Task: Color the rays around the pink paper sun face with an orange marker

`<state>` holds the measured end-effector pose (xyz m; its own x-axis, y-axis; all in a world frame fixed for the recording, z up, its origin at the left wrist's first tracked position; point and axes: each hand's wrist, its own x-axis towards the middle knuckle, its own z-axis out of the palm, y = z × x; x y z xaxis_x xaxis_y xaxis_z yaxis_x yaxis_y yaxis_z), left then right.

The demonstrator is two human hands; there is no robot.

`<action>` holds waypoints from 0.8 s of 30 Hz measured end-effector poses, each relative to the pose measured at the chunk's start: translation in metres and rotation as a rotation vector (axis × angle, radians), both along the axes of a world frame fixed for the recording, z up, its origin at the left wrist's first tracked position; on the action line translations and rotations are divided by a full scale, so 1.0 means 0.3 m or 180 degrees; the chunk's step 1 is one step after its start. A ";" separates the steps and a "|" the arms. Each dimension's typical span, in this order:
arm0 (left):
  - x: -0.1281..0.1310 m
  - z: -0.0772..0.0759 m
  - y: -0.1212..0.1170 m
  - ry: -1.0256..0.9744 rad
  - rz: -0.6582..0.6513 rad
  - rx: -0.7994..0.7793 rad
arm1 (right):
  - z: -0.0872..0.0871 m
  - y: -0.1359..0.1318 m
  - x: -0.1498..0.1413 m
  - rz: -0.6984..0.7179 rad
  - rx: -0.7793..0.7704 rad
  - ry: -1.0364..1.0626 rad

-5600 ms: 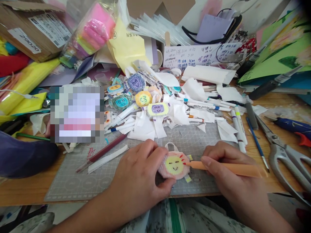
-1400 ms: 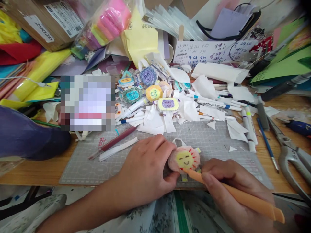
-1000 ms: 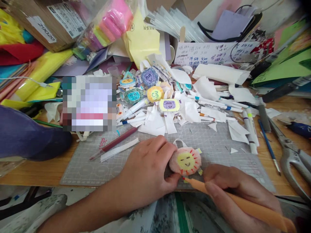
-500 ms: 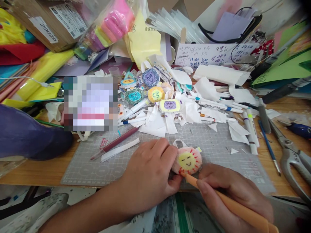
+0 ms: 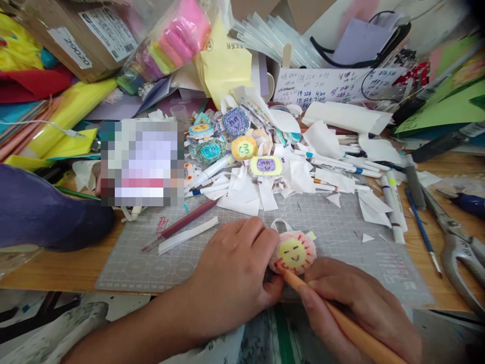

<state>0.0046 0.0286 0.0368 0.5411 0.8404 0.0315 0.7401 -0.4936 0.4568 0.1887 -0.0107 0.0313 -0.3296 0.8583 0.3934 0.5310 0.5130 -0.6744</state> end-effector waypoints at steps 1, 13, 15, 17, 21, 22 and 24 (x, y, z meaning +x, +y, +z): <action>0.000 0.001 0.000 0.0003 0.0004 -0.0012 | 0.000 -0.001 0.001 -0.0027 -0.0017 0.0028; -0.001 -0.003 0.000 -0.0010 0.0010 -0.0017 | -0.002 0.002 -0.025 -0.0320 -0.0055 0.0027; -0.001 0.001 0.000 0.0038 -0.0012 -0.0045 | -0.002 0.005 -0.030 -0.0186 0.0041 -0.0031; -0.001 0.003 -0.001 0.0044 0.0006 -0.0035 | 0.000 0.004 -0.028 -0.0245 0.0054 0.0075; -0.001 -0.001 0.000 -0.0044 0.0078 0.0022 | 0.010 0.011 -0.006 -0.0734 -0.0125 0.0524; -0.001 -0.002 0.001 -0.0050 0.0083 0.0022 | 0.011 0.017 0.000 -0.0785 -0.0202 0.0609; -0.001 -0.004 0.003 -0.0041 0.0081 -0.0020 | 0.012 0.031 0.008 -0.0691 -0.0335 0.0676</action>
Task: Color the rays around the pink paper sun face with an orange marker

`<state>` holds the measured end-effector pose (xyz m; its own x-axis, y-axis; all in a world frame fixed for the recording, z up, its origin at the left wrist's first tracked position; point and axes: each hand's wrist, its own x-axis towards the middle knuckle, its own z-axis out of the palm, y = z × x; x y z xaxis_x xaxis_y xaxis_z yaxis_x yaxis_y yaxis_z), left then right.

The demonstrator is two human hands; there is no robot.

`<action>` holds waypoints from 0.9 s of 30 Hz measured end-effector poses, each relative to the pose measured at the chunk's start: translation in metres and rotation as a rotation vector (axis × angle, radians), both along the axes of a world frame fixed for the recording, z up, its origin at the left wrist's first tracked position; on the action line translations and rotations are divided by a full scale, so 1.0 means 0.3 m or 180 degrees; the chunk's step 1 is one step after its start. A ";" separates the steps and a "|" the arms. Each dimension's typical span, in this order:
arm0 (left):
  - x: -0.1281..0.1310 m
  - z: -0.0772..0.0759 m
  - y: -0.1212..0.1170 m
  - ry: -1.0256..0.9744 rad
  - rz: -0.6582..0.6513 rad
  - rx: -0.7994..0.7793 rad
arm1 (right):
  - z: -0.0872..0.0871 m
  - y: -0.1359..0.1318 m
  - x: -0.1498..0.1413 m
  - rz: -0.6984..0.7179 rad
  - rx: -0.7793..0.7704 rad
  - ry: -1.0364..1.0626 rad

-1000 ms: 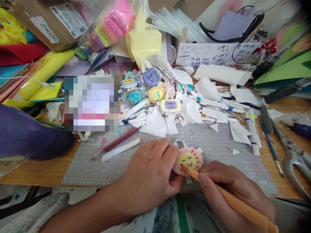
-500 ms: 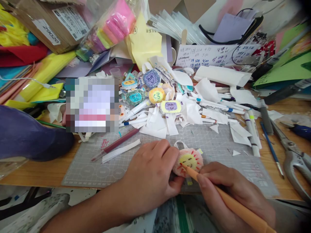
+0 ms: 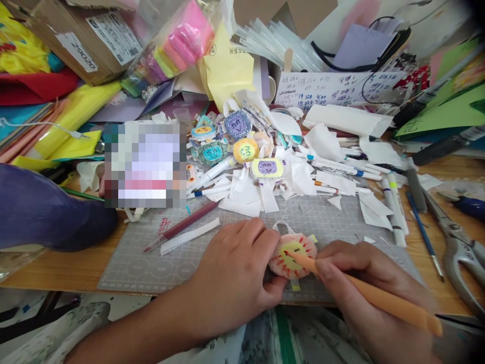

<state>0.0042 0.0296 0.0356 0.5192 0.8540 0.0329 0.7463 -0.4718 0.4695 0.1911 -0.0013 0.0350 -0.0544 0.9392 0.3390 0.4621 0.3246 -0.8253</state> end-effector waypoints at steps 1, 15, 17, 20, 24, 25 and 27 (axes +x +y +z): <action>0.000 -0.001 0.001 0.0000 0.0007 -0.0025 | -0.001 0.008 0.001 0.0087 -0.0029 -0.0004; -0.001 0.003 -0.001 -0.0057 0.0051 -0.0063 | -0.011 0.037 0.012 0.0036 -0.0384 0.0343; 0.000 0.004 0.000 -0.0043 0.0064 -0.0104 | -0.014 0.043 0.007 0.0035 -0.0347 0.0173; 0.001 0.003 0.002 -0.0039 0.0075 -0.0126 | -0.019 0.044 0.003 0.0064 -0.0261 -0.0095; 0.001 0.001 0.003 -0.0079 0.0099 -0.0112 | -0.021 0.034 0.009 0.0020 -0.0334 0.0189; 0.001 0.000 0.003 -0.0077 0.0105 -0.0107 | -0.021 0.032 0.009 -0.0048 -0.0348 0.0302; 0.001 0.000 0.003 -0.0049 0.0110 -0.0106 | -0.022 0.033 0.008 -0.0173 -0.0330 0.0401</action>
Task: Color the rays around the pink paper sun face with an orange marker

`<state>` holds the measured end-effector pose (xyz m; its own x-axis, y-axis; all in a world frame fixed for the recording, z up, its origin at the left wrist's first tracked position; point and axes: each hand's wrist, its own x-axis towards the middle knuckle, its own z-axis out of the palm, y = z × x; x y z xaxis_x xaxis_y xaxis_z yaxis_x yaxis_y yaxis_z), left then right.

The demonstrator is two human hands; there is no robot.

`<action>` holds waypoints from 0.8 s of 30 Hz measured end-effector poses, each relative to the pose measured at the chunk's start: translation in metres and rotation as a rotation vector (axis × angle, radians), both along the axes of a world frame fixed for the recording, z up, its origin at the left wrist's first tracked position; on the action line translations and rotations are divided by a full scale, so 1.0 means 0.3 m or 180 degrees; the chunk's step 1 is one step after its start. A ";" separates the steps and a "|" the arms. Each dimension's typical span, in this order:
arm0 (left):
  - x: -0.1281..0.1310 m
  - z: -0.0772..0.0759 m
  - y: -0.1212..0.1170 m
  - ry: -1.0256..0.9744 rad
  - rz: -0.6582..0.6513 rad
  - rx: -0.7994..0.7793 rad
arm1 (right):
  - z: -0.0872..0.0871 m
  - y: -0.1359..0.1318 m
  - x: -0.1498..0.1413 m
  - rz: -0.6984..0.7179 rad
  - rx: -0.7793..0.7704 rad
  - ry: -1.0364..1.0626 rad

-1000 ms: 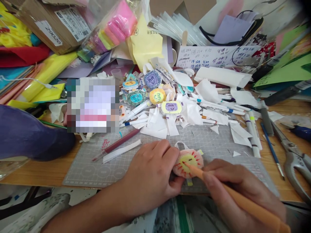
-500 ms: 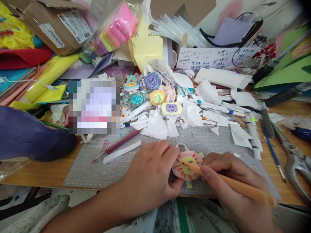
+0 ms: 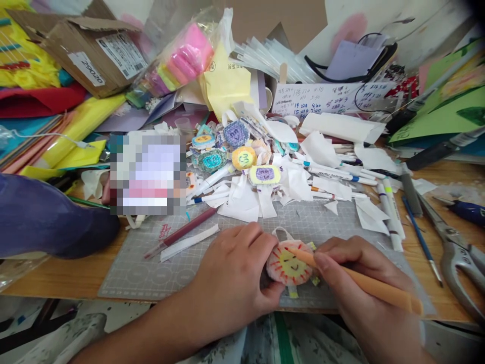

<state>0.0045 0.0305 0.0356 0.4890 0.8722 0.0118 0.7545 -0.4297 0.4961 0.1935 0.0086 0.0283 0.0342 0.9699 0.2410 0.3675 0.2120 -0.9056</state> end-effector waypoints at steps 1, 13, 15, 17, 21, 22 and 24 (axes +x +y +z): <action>0.000 0.000 0.000 0.0015 0.0003 -0.0002 | -0.001 0.002 -0.002 -0.0026 0.0021 -0.0041; -0.002 -0.002 -0.001 0.0043 0.0021 0.0011 | -0.012 -0.001 0.005 -0.0259 -0.0157 0.0084; -0.002 -0.002 0.000 0.0045 0.0031 0.0001 | -0.014 0.000 0.003 -0.0272 -0.0106 -0.0110; -0.001 -0.002 0.001 0.0044 0.0026 0.0001 | -0.015 0.000 0.003 -0.0228 -0.0085 -0.0274; -0.002 -0.002 0.001 0.0041 0.0032 0.0000 | -0.020 -0.006 0.007 -0.0310 -0.0123 0.0081; -0.002 -0.001 0.001 0.0040 0.0033 -0.0002 | -0.022 -0.006 0.008 -0.0387 -0.0107 0.0224; -0.002 0.000 0.002 0.0039 0.0030 -0.0013 | -0.025 -0.005 0.008 -0.0513 -0.0070 0.0364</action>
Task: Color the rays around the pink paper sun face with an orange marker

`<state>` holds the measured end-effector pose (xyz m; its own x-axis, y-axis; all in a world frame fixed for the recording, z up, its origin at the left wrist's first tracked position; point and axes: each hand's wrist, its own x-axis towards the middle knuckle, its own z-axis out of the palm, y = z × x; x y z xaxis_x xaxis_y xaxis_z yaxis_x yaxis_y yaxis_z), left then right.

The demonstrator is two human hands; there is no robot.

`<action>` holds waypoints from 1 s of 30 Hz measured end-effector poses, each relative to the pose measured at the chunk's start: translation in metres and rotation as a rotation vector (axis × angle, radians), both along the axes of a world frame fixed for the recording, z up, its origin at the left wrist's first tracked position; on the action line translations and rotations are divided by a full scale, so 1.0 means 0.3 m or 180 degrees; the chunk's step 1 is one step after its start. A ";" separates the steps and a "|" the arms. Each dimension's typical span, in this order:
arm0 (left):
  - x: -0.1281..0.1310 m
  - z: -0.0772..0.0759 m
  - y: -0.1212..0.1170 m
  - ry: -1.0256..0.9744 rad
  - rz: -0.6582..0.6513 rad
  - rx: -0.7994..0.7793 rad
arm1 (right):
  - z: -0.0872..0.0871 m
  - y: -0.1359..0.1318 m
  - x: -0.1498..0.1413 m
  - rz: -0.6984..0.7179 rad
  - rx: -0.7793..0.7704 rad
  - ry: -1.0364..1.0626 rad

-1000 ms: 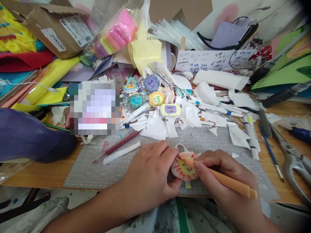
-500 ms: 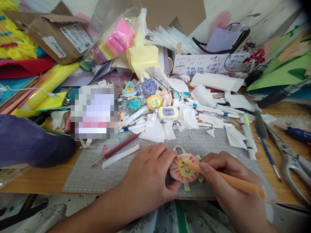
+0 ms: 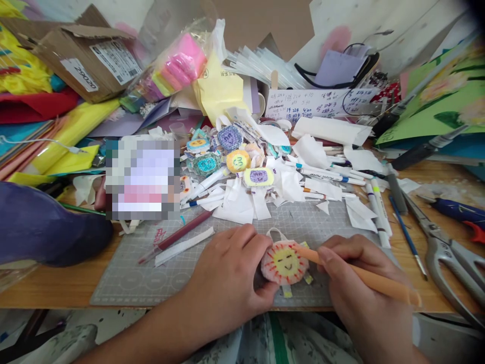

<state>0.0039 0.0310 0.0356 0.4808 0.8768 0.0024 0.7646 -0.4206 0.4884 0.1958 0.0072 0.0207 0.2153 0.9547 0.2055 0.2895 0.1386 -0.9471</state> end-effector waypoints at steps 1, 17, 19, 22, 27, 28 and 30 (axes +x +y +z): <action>0.000 0.000 0.000 0.0000 0.0002 -0.0011 | -0.001 0.002 -0.001 -0.0040 0.0014 -0.0013; -0.013 0.011 0.011 -0.0209 -0.0007 -0.0088 | -0.020 0.047 0.029 -0.0324 0.0518 0.2527; -0.026 0.009 0.006 -0.0507 0.0014 -0.0060 | -0.023 0.052 0.028 -0.0344 0.0566 0.2644; -0.051 -0.002 -0.026 -0.1044 0.0277 0.0031 | -0.030 0.049 0.029 -0.0312 0.0562 0.2729; -0.070 -0.017 -0.123 -0.1436 0.0615 -0.0307 | -0.030 -0.007 0.047 -0.0058 0.0449 0.2759; -0.066 -0.017 -0.141 -0.1469 0.0561 -0.0383 | -0.026 -0.026 0.050 0.0013 0.0415 0.2743; -0.055 -0.015 -0.170 -0.1641 0.0387 -0.0518 | -0.013 -0.066 0.055 0.0221 0.0352 0.2632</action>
